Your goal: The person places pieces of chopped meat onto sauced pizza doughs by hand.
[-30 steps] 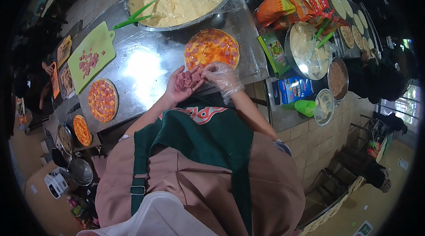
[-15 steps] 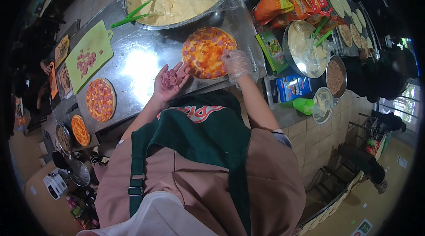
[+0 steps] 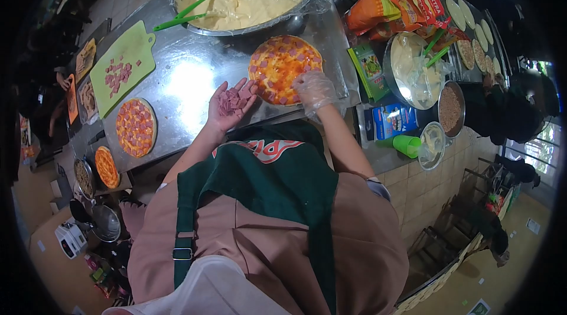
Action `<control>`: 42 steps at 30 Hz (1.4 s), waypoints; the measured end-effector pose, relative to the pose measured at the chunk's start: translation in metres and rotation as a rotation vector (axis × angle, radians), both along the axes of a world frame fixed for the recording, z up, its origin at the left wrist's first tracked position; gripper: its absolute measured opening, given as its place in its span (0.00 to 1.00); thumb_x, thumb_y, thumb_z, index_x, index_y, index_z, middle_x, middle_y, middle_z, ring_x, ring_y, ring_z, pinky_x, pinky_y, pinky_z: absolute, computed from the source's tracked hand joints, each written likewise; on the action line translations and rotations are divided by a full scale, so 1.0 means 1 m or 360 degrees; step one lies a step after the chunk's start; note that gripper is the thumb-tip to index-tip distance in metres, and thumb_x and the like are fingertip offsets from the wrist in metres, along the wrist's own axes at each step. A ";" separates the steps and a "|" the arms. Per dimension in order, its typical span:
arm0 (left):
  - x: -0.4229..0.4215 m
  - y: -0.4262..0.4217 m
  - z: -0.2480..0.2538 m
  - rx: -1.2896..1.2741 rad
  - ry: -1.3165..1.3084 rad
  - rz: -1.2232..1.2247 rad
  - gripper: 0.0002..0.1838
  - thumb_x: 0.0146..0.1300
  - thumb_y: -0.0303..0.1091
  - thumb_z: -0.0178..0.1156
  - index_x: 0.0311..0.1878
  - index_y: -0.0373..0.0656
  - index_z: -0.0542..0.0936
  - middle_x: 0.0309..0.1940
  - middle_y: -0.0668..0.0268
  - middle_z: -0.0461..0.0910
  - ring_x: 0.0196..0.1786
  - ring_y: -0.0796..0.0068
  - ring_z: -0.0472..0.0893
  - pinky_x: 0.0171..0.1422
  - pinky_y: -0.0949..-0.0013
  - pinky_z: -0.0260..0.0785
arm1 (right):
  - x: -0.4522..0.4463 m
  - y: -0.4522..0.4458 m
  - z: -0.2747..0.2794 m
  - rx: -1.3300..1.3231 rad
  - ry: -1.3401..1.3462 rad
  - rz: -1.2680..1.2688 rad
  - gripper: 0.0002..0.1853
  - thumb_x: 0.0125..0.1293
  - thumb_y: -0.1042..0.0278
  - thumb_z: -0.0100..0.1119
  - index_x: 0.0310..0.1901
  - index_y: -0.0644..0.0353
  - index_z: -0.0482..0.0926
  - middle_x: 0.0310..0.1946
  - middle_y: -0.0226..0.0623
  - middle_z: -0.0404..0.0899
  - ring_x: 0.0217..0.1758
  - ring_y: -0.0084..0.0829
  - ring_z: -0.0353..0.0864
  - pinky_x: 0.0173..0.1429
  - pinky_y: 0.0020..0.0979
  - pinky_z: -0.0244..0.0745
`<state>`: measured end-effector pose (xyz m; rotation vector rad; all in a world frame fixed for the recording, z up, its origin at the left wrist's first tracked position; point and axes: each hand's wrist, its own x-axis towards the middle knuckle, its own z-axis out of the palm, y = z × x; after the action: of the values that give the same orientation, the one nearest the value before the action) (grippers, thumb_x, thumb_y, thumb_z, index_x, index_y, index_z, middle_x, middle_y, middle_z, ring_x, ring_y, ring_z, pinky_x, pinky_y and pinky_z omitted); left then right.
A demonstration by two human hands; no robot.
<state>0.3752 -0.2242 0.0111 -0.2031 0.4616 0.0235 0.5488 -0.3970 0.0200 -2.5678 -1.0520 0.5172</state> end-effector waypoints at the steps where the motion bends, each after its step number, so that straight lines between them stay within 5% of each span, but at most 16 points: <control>1: 0.001 0.000 0.000 0.0011 -0.0004 -0.0006 0.23 0.61 0.43 0.40 0.54 0.37 0.62 0.55 0.52 0.65 0.58 0.56 0.65 0.62 0.56 0.56 | -0.004 0.004 0.001 0.0000 0.0000 0.0002 0.12 0.48 0.58 0.55 0.29 0.57 0.79 0.31 0.41 0.77 0.39 0.38 0.75 0.47 0.36 0.68; 7: 0.007 -0.004 0.004 0.0018 -0.0022 -0.0036 0.23 0.61 0.43 0.40 0.55 0.38 0.63 0.56 0.54 0.64 0.58 0.57 0.65 0.63 0.57 0.55 | -0.011 0.013 0.004 -0.0094 -0.0471 0.0136 0.11 0.50 0.56 0.54 0.28 0.54 0.78 0.30 0.41 0.75 0.36 0.39 0.74 0.43 0.37 0.68; 10: 0.009 -0.005 0.003 0.0029 -0.0100 -0.0054 0.23 0.61 0.44 0.40 0.55 0.38 0.63 0.56 0.55 0.64 0.58 0.57 0.65 0.62 0.57 0.55 | -0.023 0.020 0.034 0.0099 -0.0238 0.0047 0.11 0.51 0.55 0.54 0.30 0.52 0.78 0.31 0.39 0.75 0.37 0.37 0.74 0.43 0.35 0.68; 15: 0.013 -0.008 0.002 0.0093 -0.0113 -0.0125 0.25 0.61 0.45 0.39 0.56 0.38 0.63 0.56 0.56 0.65 0.58 0.58 0.65 0.63 0.58 0.55 | -0.042 0.035 0.042 0.0538 -0.0019 0.0463 0.12 0.52 0.56 0.52 0.31 0.53 0.79 0.32 0.37 0.75 0.37 0.37 0.74 0.42 0.35 0.68; 19: 0.015 -0.010 -0.002 0.0039 -0.0417 -0.0227 0.26 0.62 0.46 0.38 0.57 0.38 0.64 0.54 0.56 0.66 0.56 0.60 0.68 0.63 0.60 0.55 | -0.044 0.040 0.041 0.0505 0.0066 0.0484 0.11 0.51 0.58 0.54 0.30 0.55 0.78 0.31 0.38 0.75 0.37 0.37 0.74 0.42 0.35 0.68; 24: 0.016 -0.015 0.004 0.0091 -0.0200 -0.0234 0.25 0.62 0.46 0.38 0.57 0.39 0.64 0.53 0.55 0.67 0.54 0.60 0.69 0.63 0.60 0.55 | -0.042 0.035 0.040 0.0596 0.0432 0.0279 0.09 0.48 0.62 0.58 0.27 0.58 0.76 0.27 0.40 0.74 0.32 0.39 0.74 0.37 0.36 0.68; 31: 0.016 -0.017 0.003 0.0025 -0.0210 -0.0196 0.26 0.62 0.45 0.39 0.58 0.37 0.61 0.54 0.53 0.66 0.57 0.60 0.66 0.64 0.58 0.53 | -0.040 0.033 0.037 0.0759 0.0174 0.0274 0.08 0.49 0.64 0.58 0.26 0.59 0.76 0.25 0.38 0.74 0.29 0.36 0.75 0.33 0.33 0.69; 36: 0.008 -0.014 -0.001 -0.0087 -0.0205 -0.0142 0.24 0.62 0.44 0.39 0.55 0.37 0.64 0.54 0.53 0.65 0.58 0.59 0.65 0.64 0.58 0.53 | -0.022 0.026 0.031 0.0855 0.0675 -0.0304 0.08 0.50 0.65 0.58 0.28 0.60 0.77 0.24 0.37 0.77 0.27 0.32 0.77 0.34 0.28 0.70; 40: 0.000 -0.005 -0.006 -0.0003 -0.0092 -0.0029 0.24 0.61 0.44 0.40 0.54 0.35 0.64 0.54 0.53 0.65 0.59 0.58 0.64 0.64 0.58 0.53 | 0.002 0.013 0.015 0.0701 0.0438 -0.0301 0.11 0.50 0.60 0.58 0.28 0.61 0.77 0.24 0.37 0.77 0.27 0.33 0.77 0.35 0.29 0.71; 42: -0.003 0.000 -0.007 0.0005 -0.0071 0.0000 0.24 0.61 0.44 0.40 0.53 0.35 0.64 0.54 0.52 0.65 0.59 0.58 0.64 0.63 0.57 0.54 | 0.001 0.015 0.025 0.0182 0.0460 -0.0264 0.14 0.49 0.58 0.61 0.26 0.62 0.77 0.25 0.41 0.76 0.27 0.32 0.76 0.36 0.29 0.70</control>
<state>0.3718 -0.2237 0.0044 -0.2001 0.4170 0.0196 0.5503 -0.3822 0.0445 -2.3643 -0.7406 0.7343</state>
